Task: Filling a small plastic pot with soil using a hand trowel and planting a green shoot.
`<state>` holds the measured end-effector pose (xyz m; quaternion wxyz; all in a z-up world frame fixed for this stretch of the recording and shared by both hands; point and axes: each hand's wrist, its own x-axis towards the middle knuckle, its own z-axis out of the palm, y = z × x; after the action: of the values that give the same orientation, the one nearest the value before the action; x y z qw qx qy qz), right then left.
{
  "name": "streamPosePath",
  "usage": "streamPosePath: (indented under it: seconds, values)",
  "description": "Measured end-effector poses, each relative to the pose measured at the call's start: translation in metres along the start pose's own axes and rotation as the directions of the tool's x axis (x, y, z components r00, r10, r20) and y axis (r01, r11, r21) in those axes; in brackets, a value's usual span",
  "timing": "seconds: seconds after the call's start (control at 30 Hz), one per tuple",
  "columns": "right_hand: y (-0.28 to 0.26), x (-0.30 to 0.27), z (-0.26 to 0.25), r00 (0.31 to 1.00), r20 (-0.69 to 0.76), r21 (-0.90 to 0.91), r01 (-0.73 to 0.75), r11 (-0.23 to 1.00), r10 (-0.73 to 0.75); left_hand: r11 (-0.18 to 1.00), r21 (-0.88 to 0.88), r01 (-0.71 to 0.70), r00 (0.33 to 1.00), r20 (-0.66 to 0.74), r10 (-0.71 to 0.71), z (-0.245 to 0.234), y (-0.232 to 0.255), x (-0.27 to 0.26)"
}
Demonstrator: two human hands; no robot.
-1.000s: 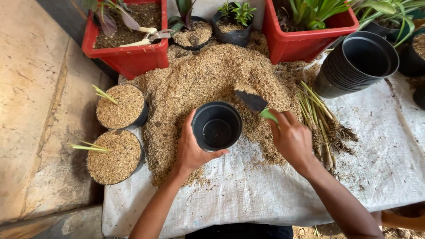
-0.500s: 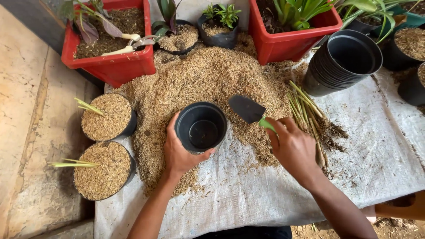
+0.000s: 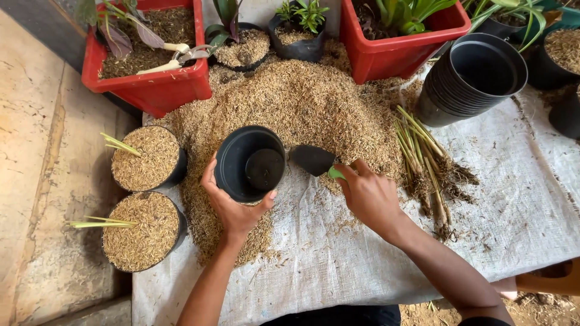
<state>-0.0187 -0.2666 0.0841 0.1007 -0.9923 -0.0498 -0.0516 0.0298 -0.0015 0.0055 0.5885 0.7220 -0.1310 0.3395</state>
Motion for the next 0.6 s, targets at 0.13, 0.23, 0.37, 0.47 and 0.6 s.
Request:
streamPosePath:
  seconds: [0.13, 0.23, 0.37, 0.47, 0.6]
  values:
    - [-0.003, -0.009, -0.023, 0.999, 0.042, 0.005, 0.003, 1.0, -0.003, 1.0, 0.004, 0.0, 1.0, -0.015, 0.0, -0.001, 0.003, 0.002]
    - [-0.005, -0.012, -0.018, 0.995, 0.097, 0.02, 0.009, 1.0, -0.011, 1.0, 0.016, -0.015, 1.0, -0.026, 0.016, 0.003, 0.006, 0.003]
    - [-0.006, 0.0, -0.002, 0.996, 0.082, 0.079, 0.033, 0.996, -0.039, 0.999, 0.043, -0.009, 1.0, 0.002, 0.009, 0.005, 0.009, 0.001]
    - [-0.011, 0.007, -0.002, 0.997, 0.07, 0.089, 0.024, 0.996, -0.03, 0.998, 0.047, -0.031, 0.999, 0.017, 0.03, 0.004, 0.014, -0.001]
    - [-0.006, 0.023, 0.028, 0.997, 0.037, 0.152, 0.058, 0.987, -0.064, 0.995, 0.055, -0.078, 0.997, 0.004, 0.078, 0.002, 0.019, 0.003]
